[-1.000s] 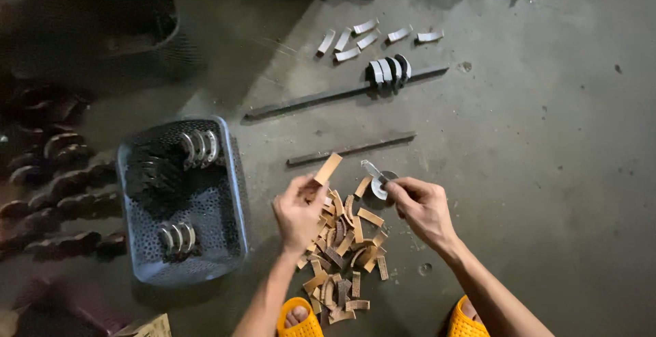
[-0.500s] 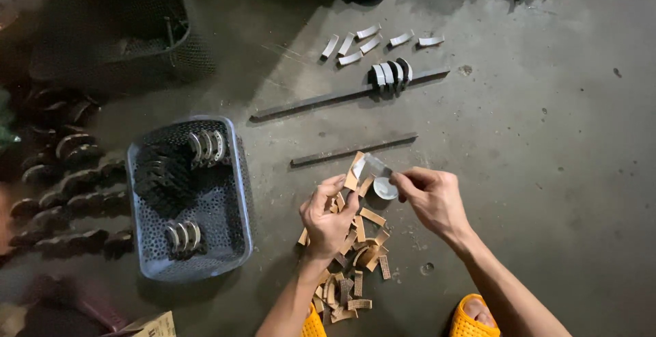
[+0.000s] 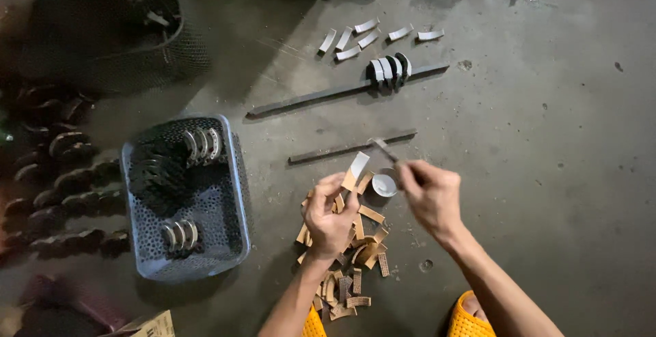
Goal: Applying a substance from a tin to semi-circular metal components using a small tool.
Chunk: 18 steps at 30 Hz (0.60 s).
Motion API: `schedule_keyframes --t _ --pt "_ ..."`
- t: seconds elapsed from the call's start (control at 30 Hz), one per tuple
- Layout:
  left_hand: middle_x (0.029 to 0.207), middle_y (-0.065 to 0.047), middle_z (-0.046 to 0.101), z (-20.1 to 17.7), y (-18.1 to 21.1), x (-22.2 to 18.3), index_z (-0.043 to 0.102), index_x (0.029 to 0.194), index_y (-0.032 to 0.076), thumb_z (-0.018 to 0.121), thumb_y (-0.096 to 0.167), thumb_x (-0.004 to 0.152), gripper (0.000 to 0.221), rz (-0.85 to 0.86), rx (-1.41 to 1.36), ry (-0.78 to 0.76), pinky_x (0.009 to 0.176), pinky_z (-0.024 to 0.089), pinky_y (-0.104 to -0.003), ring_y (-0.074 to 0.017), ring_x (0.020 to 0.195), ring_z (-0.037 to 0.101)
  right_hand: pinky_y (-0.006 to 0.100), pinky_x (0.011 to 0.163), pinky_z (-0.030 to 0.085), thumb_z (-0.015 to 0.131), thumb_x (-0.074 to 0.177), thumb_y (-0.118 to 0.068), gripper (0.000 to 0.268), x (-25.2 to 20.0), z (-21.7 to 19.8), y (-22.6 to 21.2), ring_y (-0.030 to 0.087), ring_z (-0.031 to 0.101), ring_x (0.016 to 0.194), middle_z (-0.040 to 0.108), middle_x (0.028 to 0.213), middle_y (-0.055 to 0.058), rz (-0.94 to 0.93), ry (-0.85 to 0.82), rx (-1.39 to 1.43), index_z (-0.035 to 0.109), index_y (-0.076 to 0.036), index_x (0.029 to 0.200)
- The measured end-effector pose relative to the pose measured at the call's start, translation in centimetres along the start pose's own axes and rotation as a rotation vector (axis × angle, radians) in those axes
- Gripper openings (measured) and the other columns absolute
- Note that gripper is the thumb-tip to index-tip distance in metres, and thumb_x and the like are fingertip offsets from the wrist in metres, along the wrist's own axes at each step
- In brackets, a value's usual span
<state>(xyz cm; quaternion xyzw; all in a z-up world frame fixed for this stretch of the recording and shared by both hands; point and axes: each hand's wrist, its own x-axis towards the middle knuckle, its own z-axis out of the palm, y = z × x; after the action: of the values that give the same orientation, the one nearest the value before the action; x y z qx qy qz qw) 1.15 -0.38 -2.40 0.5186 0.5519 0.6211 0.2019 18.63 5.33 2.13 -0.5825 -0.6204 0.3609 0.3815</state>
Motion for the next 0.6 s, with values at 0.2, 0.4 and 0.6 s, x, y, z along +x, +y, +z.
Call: schedule_keyframes --t 0.2,0.4,0.6 --pt "0.117 -0.025 0.071 -1.2 -2.2 -0.3 0.062 0.125 -0.006 0.065 0.01 0.099 0.03 -0.378 -0.292 -0.205 0.095 0.059 -0.039 -0.0327 0.107 0.07 0.027 0.049 0.053 0.074 0.093 -0.004 0.007 1.4 -2.4 -0.2 0.014 0.061 0.05 0.073 0.067 0.014 0.108 0.04 0.236 0.079 -0.003 0.098" --pt "0.118 -0.025 0.068 0.2 -0.6 1.8 0.043 0.15 -0.001 0.054 0.015 0.104 0.05 -0.801 -0.804 -0.42 0.082 0.059 -0.028 -0.0223 0.094 0.069 0.032 0.048 0.055 0.075 0.085 -0.002 0.019 2.6 -0.9 -4.1 0.019 0.062 0.054 0.075 0.071 0.02 0.046 -0.388 0.303 0.08 0.0 0.103" --pt "0.115 -0.027 0.065 -0.1 2.1 1.0 0.041 0.142 -0.007 0.059 -0.01 0.093 0.052 -0.47 -0.411 -0.321 0.1 0.056 -0.045 -0.0352 0.107 0.068 0.025 0.041 0.049 0.077 0.084 -0.001 0.022 2.2 -0.4 -3.6 0.013 0.055 0.046 0.064 0.057 0.014 0.154 -0.161 0.383 0.076 0.006 0.105"
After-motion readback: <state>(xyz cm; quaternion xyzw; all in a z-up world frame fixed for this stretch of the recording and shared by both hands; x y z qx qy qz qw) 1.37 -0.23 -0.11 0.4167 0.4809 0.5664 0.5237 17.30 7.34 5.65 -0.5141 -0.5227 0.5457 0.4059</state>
